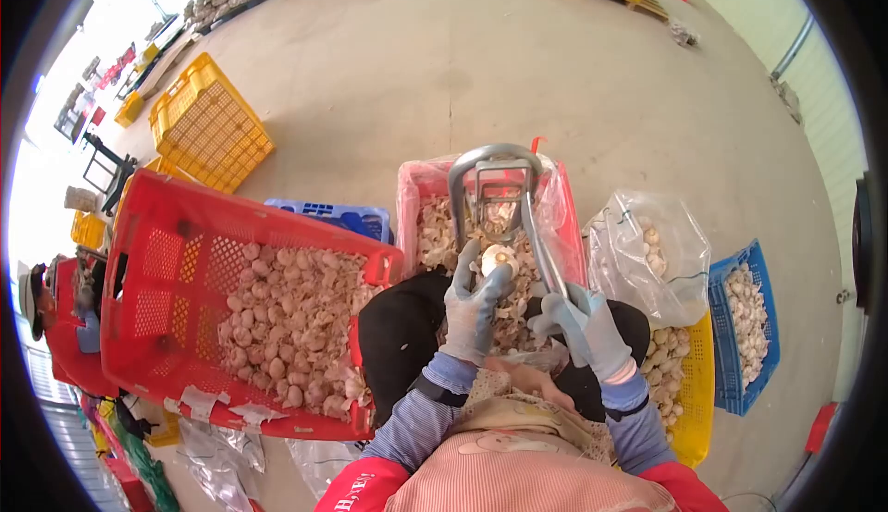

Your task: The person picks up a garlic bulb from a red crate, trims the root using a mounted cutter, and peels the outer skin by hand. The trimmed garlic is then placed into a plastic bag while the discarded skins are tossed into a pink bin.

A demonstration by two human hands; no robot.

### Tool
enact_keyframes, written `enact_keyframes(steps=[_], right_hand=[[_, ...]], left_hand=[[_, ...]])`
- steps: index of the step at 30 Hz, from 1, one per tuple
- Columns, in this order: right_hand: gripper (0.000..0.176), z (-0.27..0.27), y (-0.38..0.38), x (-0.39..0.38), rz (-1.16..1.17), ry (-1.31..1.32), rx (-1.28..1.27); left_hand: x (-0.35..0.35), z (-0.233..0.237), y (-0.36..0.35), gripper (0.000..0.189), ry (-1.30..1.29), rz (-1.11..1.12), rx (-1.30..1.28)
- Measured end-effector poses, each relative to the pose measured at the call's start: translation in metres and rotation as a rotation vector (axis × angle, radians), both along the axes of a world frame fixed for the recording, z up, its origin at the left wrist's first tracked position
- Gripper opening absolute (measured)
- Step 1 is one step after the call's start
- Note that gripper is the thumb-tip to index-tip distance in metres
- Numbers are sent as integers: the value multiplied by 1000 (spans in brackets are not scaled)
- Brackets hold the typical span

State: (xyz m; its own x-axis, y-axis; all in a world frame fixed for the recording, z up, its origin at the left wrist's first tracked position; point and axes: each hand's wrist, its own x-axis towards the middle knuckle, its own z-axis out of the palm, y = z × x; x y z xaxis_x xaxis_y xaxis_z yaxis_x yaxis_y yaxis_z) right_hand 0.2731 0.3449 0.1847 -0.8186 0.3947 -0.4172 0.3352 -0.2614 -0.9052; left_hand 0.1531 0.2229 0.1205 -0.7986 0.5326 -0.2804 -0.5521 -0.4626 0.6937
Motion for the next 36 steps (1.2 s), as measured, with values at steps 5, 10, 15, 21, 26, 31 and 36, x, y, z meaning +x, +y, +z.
enact_keyframes(steps=[5, 10, 15, 21, 26, 31, 36], right_hand=[[42, 9, 3, 1, 36, 31, -4], [32, 11, 0, 0, -12, 31, -55], [28, 4, -3, 3, 35, 8, 326], [34, -30, -3, -9, 64, -91, 547], [47, -74, 6, -32, 100, -262, 993], [50, -38, -24, 1, -130, 226, 1233], [52, -36, -72, 44, -78, 215, 754]], left_hand=[[-7, -7, 14, 78, 40, 22, -71], [-5, -5, 19, 63, 61, 67, -131], [-5, -7, 22, 63, 8, 80, -114], [-9, -8, 21, 76, -36, 96, -68], [-6, -17, 19, 73, 36, 72, -2], [23, -2, -16, 58, 54, -92, 8], [71, -10, -48, 50, -108, -172, 155]])
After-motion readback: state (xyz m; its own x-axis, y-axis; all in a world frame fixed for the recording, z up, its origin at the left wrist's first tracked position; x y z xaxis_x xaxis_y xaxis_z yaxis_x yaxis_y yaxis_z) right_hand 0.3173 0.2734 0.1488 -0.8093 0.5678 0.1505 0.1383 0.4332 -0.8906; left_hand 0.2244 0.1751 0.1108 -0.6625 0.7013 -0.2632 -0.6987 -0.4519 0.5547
